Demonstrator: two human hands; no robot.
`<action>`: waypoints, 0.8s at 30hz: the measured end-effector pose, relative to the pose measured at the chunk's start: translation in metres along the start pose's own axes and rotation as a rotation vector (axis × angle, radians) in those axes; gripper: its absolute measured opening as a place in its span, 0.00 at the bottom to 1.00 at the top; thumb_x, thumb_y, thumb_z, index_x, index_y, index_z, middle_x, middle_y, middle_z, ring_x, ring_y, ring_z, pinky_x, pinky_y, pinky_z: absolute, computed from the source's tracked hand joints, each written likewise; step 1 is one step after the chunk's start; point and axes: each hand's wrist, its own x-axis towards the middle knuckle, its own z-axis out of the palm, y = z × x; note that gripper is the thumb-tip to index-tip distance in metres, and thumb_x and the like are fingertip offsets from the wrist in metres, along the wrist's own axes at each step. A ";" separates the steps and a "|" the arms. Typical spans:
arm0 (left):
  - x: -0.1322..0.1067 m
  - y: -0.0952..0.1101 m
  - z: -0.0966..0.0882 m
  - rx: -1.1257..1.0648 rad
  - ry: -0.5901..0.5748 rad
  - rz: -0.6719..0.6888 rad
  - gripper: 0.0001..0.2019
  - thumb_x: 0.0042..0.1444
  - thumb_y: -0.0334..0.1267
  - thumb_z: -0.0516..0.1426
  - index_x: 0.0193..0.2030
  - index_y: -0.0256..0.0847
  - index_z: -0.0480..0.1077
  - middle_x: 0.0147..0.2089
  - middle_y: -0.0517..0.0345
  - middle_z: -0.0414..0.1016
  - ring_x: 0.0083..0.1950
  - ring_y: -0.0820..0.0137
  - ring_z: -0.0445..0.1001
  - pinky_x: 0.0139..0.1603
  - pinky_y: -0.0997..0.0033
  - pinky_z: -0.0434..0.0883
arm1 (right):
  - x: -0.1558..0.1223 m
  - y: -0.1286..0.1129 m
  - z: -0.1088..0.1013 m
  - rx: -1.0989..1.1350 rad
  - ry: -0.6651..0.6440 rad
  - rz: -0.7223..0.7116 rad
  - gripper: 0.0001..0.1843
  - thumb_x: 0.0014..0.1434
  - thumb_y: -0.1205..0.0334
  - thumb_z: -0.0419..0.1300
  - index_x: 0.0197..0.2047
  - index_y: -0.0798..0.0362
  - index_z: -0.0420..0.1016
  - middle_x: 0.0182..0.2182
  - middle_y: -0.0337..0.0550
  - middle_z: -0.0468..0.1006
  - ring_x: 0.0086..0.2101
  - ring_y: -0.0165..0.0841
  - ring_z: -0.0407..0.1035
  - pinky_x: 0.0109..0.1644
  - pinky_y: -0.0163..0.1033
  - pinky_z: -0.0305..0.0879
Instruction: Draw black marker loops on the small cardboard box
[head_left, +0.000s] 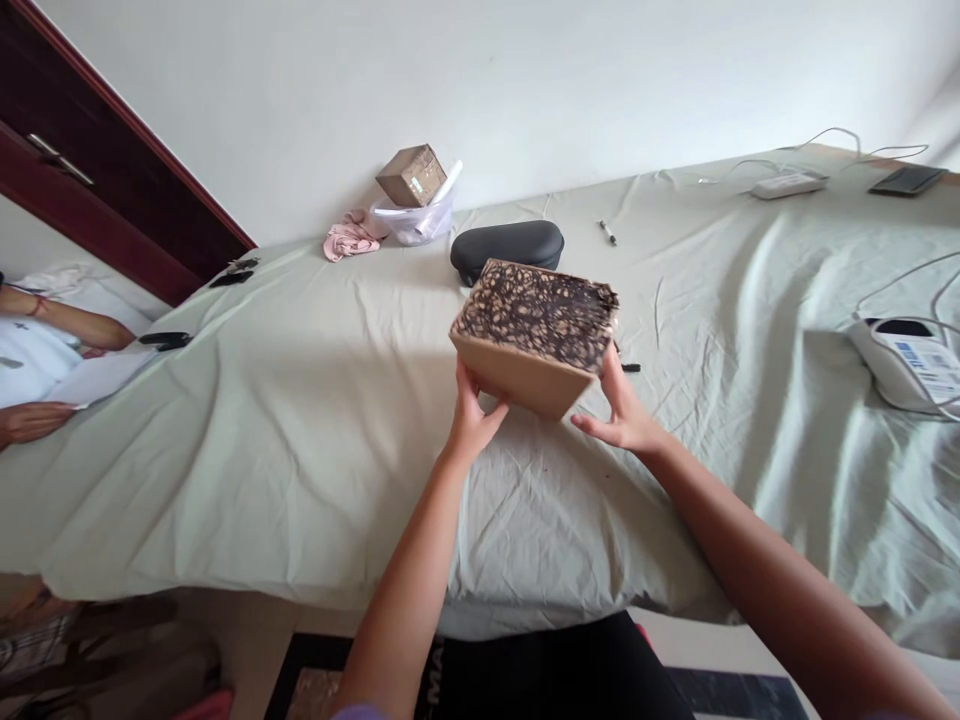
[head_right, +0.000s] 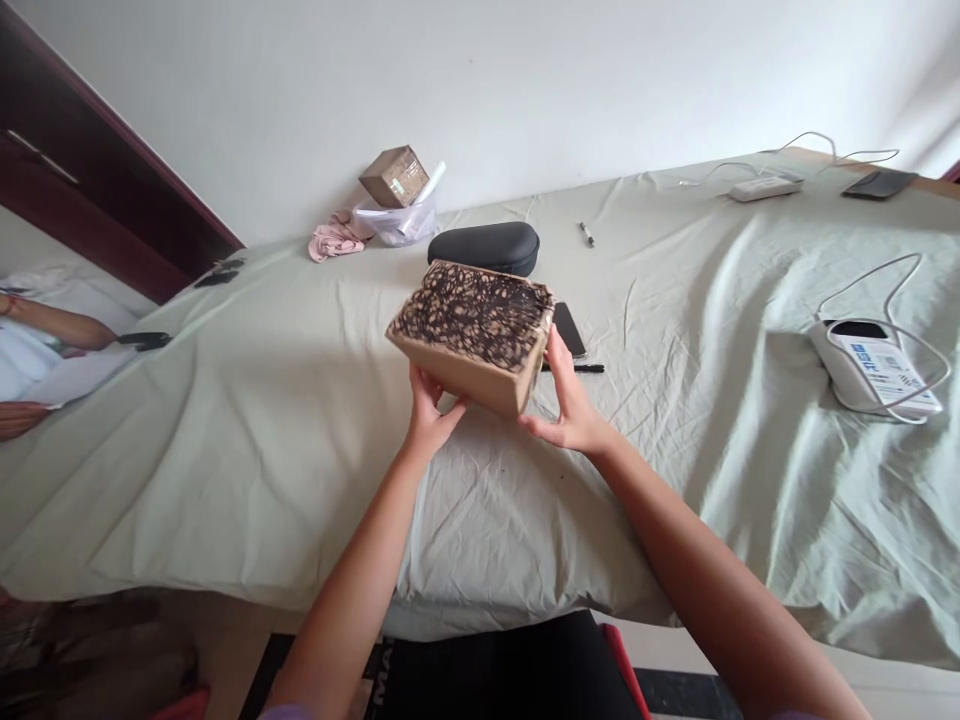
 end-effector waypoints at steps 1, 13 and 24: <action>0.003 0.001 0.000 -0.046 0.069 0.011 0.49 0.56 0.49 0.69 0.77 0.53 0.47 0.77 0.41 0.57 0.76 0.54 0.63 0.73 0.51 0.68 | 0.000 -0.002 0.000 0.034 0.011 -0.031 0.61 0.63 0.35 0.66 0.82 0.40 0.29 0.78 0.51 0.49 0.75 0.54 0.48 0.75 0.66 0.54; 0.004 0.008 -0.012 -0.338 0.009 -0.172 0.45 0.35 0.62 0.76 0.58 0.43 0.72 0.57 0.44 0.81 0.61 0.51 0.79 0.61 0.57 0.77 | -0.004 -0.010 0.034 -0.084 0.118 -0.061 0.51 0.62 0.40 0.70 0.80 0.31 0.50 0.64 0.51 0.60 0.65 0.51 0.60 0.68 0.62 0.66; 0.008 0.024 -0.016 -0.277 0.007 -0.271 0.34 0.64 0.63 0.58 0.74 0.57 0.63 0.69 0.57 0.74 0.69 0.56 0.73 0.70 0.52 0.73 | -0.006 0.008 0.004 0.506 -0.125 0.425 0.51 0.50 0.26 0.70 0.67 0.50 0.70 0.59 0.55 0.78 0.58 0.56 0.73 0.64 0.62 0.72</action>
